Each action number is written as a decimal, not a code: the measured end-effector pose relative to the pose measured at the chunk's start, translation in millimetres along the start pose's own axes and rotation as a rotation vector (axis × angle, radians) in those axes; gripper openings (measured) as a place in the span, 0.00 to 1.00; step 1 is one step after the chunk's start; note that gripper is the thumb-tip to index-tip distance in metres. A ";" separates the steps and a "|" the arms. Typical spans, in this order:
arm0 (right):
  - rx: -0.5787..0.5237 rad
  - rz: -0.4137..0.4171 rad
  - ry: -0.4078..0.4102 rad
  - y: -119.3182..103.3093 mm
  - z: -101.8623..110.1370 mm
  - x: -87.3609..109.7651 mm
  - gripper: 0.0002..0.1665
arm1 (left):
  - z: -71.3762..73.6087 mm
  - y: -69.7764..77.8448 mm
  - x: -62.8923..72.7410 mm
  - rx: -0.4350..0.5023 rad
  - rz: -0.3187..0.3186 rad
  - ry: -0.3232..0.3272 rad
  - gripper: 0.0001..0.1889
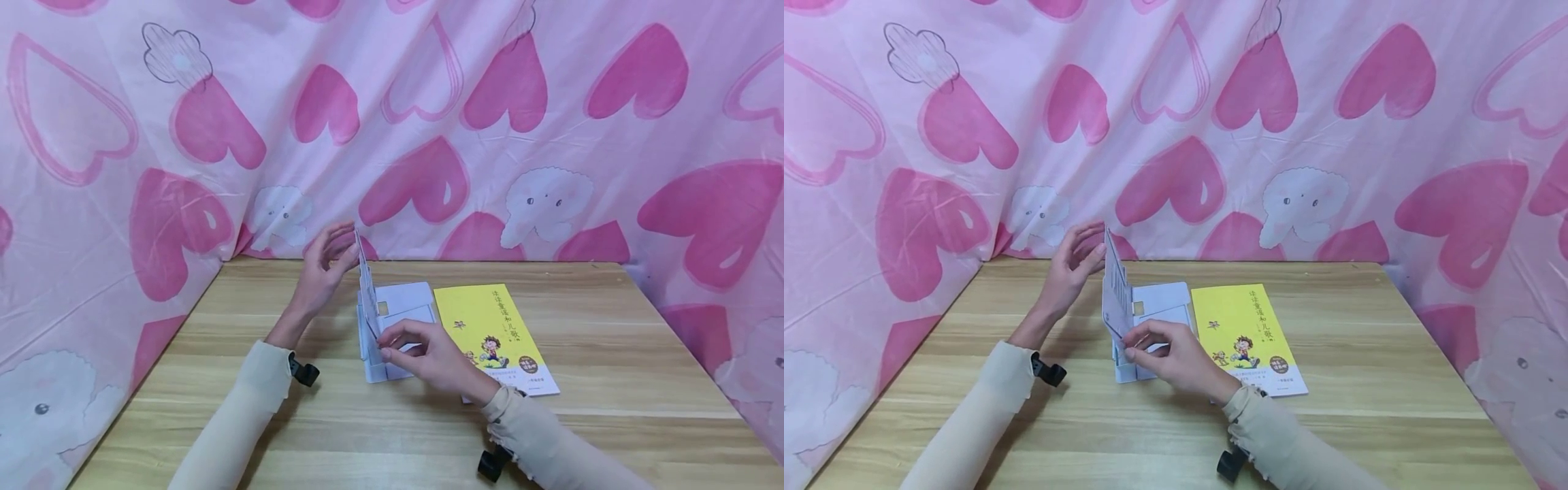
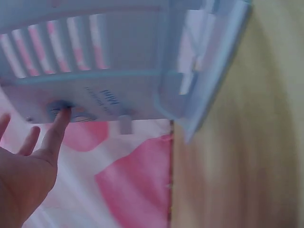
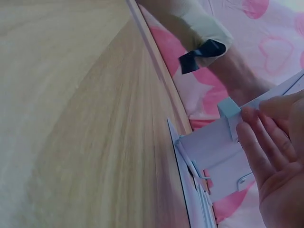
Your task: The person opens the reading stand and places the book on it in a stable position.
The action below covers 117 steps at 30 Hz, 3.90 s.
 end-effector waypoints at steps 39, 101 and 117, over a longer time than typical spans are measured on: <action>0.478 -0.239 0.073 44.9 41.9 -20.0 0.14 | 5.3 28.6 -1.8 -0.296 -0.119 -0.174 0.12; 0.353 0.135 0.041 1.8 45.1 25.8 0.11 | -48.9 -52.6 35.4 -0.386 0.189 -0.429 0.36; 0.368 0.150 0.191 -11.0 35.4 28.9 0.06 | -48.6 -61.9 41.2 -0.298 0.268 -0.474 0.35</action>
Point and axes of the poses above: each hand's wrist, its own x-axis away from the middle knuckle, its own z-axis out of the back of the hand, y = z × x, the point moved 7 cm from there along -x, towards the middle knuckle, and after that the axes turned 14 degrees about -z, right-handed, at the moved point
